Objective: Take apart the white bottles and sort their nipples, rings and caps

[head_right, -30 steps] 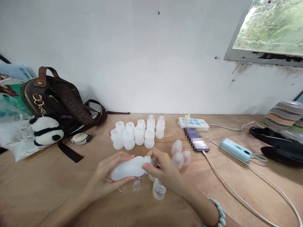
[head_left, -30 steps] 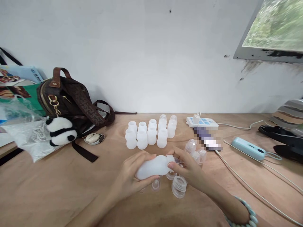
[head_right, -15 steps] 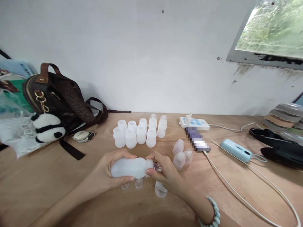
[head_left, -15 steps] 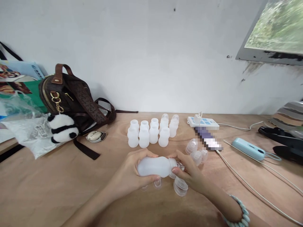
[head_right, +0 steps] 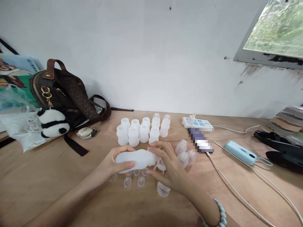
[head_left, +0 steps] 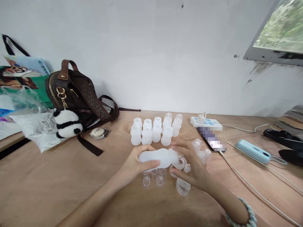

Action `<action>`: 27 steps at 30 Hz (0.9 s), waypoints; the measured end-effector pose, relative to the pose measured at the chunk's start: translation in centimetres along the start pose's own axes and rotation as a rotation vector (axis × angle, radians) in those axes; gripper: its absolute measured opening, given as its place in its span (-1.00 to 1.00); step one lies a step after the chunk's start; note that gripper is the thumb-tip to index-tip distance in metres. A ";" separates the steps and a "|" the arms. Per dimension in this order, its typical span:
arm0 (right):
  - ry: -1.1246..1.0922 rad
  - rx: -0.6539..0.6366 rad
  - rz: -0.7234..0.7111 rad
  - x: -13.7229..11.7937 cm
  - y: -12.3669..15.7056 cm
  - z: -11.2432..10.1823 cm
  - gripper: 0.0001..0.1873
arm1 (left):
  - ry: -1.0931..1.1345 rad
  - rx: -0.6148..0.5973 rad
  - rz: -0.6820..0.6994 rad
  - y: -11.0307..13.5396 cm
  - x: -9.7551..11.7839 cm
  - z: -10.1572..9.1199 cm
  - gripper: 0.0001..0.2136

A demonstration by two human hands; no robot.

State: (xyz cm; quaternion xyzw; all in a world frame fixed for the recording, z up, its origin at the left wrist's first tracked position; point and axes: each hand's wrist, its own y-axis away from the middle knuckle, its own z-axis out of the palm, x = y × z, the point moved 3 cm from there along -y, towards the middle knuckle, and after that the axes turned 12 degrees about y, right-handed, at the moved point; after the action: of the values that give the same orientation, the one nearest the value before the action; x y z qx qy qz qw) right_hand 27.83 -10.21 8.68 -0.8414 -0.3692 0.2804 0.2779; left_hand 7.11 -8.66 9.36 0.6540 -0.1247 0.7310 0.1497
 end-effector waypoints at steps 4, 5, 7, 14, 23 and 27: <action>-0.181 -0.151 0.303 0.6 -0.1 0.3 -0.39 | -0.355 0.094 0.245 0.5 0.4 0.3 -0.69; -0.230 -0.206 0.376 0.7 -0.1 0.4 -0.44 | -0.440 0.093 0.297 0.7 0.5 0.4 -0.68; -0.320 -0.297 0.476 1.0 0.0 0.4 -0.55 | -0.567 0.067 0.382 0.8 0.6 0.5 -0.67; -0.329 -0.254 0.437 1.3 -0.2 -0.8 -0.24 | -0.661 0.038 0.468 0.6 0.2 0.2 -0.66; -0.355 -0.258 0.399 1.0 -0.4 -0.9 -0.39 | -0.615 0.079 0.461 0.6 0.3 0.1 -0.68; -0.391 -0.279 0.459 1.0 -0.2 -0.2 -0.47 | -0.587 0.071 0.418 0.6 0.1 0.1 -0.67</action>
State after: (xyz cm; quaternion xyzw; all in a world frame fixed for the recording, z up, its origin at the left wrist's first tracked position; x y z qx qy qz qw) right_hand 28.44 -9.39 8.72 -0.8628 -0.2512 0.4385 0.0137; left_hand 6.97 -9.20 9.49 0.8011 -0.2680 0.5308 -0.0682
